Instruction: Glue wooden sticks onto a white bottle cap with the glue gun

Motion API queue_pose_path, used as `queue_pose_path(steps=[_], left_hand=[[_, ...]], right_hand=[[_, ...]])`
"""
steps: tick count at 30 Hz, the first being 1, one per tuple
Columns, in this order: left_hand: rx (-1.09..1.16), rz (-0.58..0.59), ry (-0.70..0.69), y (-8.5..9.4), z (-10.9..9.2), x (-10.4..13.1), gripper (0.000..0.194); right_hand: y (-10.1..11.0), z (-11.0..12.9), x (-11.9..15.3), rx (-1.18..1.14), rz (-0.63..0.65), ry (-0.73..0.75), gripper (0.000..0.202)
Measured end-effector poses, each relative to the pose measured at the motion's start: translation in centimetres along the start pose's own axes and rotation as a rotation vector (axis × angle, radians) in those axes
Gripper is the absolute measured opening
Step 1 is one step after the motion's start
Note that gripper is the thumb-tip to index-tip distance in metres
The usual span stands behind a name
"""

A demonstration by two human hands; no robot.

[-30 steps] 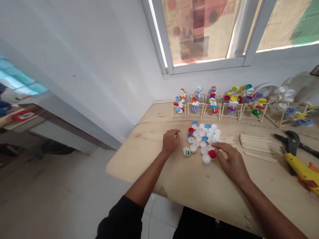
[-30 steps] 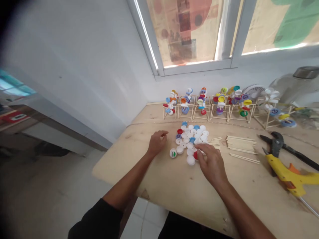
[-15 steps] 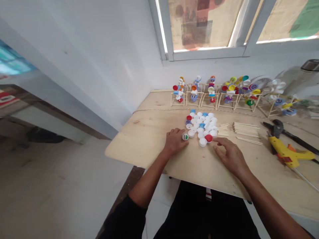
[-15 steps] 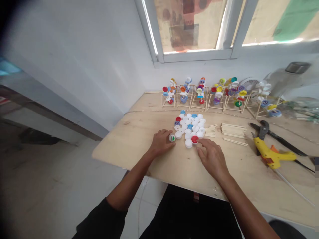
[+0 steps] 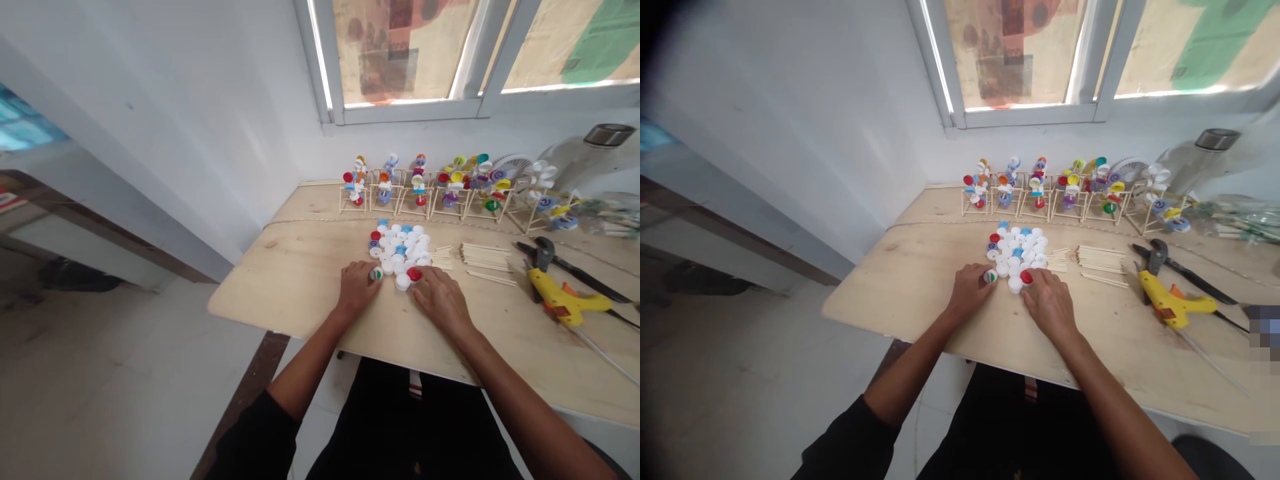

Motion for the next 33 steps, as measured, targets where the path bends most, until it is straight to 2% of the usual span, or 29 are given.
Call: queue_pose_path(steps=[8, 13, 17, 20, 25, 29, 33], left_hand=[[0.100, -0.069, 0.006, -0.6, -1.3, 0.0, 0.032], [0.281, -0.115, -0.004, 0.1, -0.9, 0.2, 0.029], [0.399, -0.158, 0.027, 0.8, 0.1, 0.4, 0.028], [0.401, -0.159, 0.048, 0.9, 0.5, 0.6, 0.031], [0.351, -0.129, 0.026, 0.7, 0.0, 0.8, 0.036], [0.310, -0.171, 0.036, 1.3, -0.5, 1.6, 0.035], [0.313, -0.166, -0.064, 1.8, -2.1, 3.0, 0.035]], right_hand=[[-0.1, 0.6, -0.3, 0.039, -0.029, 0.015, 0.039], [-0.3, 1.4, -0.6, 0.130, -0.044, 0.047, 0.042], [-0.4, 2.0, -0.7, 0.161, -0.060, 0.066, 0.037], [-0.7, 2.1, -0.7, 0.140, -0.062, 0.075, 0.033], [-0.9, 2.1, -0.8, 0.075, -0.069, 0.074, 0.030], [-1.1, 1.8, -0.8, 0.046, -0.070, 0.058, 0.031], [-1.2, 1.6, -0.9, 0.025, -0.066, 0.041, 0.029]])
Point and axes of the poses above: each hand's wrist, its own x-axis away from the middle knuckle, its own y-axis out of the back of the hand, z = x × y, the point moved 8 cm from there along -x, towards the middle knuckle, and after that the axes turned 5 degrees about x, right-handed, at the moved point
